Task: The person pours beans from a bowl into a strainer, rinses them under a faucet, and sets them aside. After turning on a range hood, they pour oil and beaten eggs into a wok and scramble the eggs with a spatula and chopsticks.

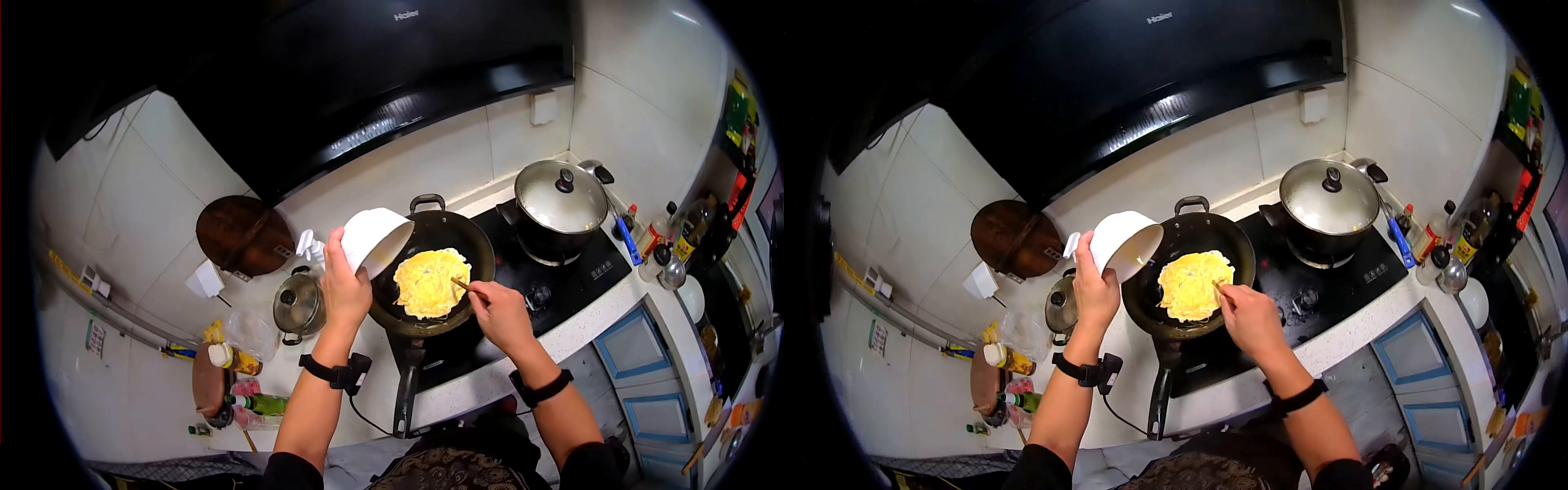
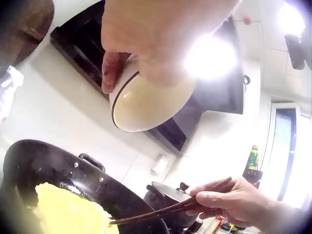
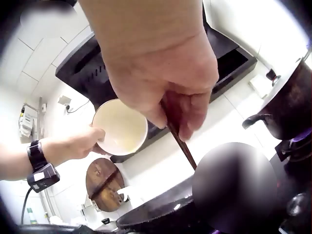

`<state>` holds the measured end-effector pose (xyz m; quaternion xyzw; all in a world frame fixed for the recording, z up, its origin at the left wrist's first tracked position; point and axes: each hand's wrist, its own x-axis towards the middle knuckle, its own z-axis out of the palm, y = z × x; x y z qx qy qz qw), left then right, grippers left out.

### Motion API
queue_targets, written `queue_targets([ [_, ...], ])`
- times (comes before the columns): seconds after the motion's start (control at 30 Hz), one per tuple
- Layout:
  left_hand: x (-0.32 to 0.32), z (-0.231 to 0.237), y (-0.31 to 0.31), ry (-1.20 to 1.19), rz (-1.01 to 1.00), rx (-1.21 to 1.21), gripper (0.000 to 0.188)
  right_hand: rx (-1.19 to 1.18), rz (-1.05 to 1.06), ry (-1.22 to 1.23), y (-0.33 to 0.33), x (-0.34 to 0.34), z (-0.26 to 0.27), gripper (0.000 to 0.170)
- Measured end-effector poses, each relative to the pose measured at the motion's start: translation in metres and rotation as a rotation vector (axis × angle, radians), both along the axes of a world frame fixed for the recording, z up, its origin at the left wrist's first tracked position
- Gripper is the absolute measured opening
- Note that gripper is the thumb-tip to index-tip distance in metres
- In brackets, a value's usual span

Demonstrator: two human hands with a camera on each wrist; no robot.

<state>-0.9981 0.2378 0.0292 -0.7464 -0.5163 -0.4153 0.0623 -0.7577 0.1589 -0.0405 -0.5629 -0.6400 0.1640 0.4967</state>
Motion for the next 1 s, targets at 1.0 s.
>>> queue_targets([
  [1.0, -0.220, -0.225, -0.140, -1.563, 0.067, -1.114, 0.041, 0.308, 1.050, -0.882, -0.011, -0.247, 0.021, 0.023],
])
